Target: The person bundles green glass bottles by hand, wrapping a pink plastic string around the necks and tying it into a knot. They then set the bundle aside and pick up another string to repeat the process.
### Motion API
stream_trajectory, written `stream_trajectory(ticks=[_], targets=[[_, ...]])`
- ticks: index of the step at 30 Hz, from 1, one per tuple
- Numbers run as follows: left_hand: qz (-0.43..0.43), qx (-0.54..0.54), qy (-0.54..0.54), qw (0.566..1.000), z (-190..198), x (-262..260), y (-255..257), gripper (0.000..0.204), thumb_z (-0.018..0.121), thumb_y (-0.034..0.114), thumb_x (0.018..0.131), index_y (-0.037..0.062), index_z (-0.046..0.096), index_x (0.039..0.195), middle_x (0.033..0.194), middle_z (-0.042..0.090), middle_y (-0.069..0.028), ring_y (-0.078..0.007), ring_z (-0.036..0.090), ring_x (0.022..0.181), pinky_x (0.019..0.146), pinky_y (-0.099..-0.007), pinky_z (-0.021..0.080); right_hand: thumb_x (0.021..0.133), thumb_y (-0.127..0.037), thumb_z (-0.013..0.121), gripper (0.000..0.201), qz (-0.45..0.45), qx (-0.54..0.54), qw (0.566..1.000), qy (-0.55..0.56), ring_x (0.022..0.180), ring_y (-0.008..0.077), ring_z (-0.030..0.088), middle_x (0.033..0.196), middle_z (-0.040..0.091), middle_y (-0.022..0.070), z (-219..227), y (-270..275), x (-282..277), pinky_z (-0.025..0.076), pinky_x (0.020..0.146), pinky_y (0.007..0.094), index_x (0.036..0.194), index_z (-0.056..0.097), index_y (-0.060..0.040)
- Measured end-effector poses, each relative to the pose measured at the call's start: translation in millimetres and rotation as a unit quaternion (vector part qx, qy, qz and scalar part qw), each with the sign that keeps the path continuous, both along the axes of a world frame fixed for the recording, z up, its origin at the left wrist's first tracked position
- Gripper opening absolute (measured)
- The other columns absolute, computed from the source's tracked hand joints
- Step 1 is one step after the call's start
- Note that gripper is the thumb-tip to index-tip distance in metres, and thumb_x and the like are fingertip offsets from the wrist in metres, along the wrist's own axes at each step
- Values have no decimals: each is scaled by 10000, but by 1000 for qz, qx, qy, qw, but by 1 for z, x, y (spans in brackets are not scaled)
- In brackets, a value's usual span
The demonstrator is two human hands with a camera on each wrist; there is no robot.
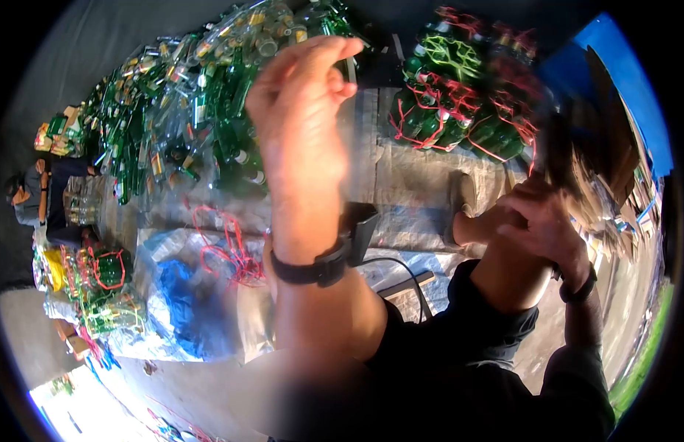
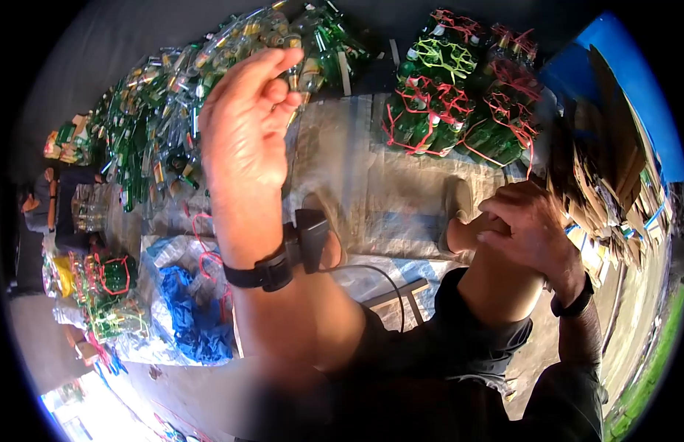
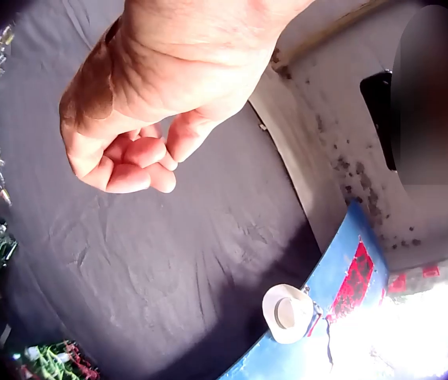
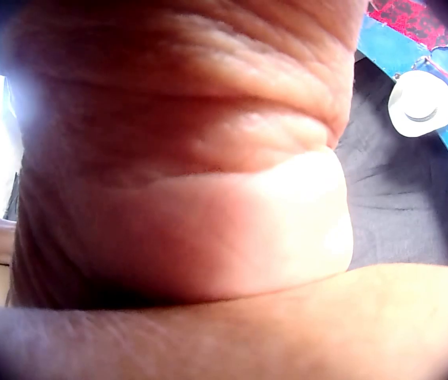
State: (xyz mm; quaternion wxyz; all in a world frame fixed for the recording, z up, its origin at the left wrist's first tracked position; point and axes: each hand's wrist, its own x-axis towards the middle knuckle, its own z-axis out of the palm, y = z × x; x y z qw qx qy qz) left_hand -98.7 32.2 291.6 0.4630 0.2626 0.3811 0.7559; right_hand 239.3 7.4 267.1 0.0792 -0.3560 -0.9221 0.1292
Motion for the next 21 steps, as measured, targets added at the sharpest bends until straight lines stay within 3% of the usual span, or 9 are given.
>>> stream_trajectory(ticks=[2,8,21], targets=[[26,5,-37,999,1,-5,1,69,744,57,839,36,724,901,883,752,-116,-65,563,601,606,-237,501,619,-175,806,318,-7,6,1000,-6,762,294,587,762,604,83,0,0,1,465,719,399,883,675,-57],[80,-25,-67,994,3,-14,1,58,744,61,844,47,723,897,899,749,-92,-44,555,612,621,-227,503,614,-194,803,315,-13,19,1000,-16,770,298,609,772,624,86,2,-1,1,477,736,408,882,690,-71],[83,-36,-73,993,2,-16,-1,59,724,77,854,62,717,911,940,748,-78,-30,547,611,616,-214,496,631,-251,798,334,-33,1,999,-38,845,326,606,796,614,114,3,-3,3,468,820,432,893,697,-70]])
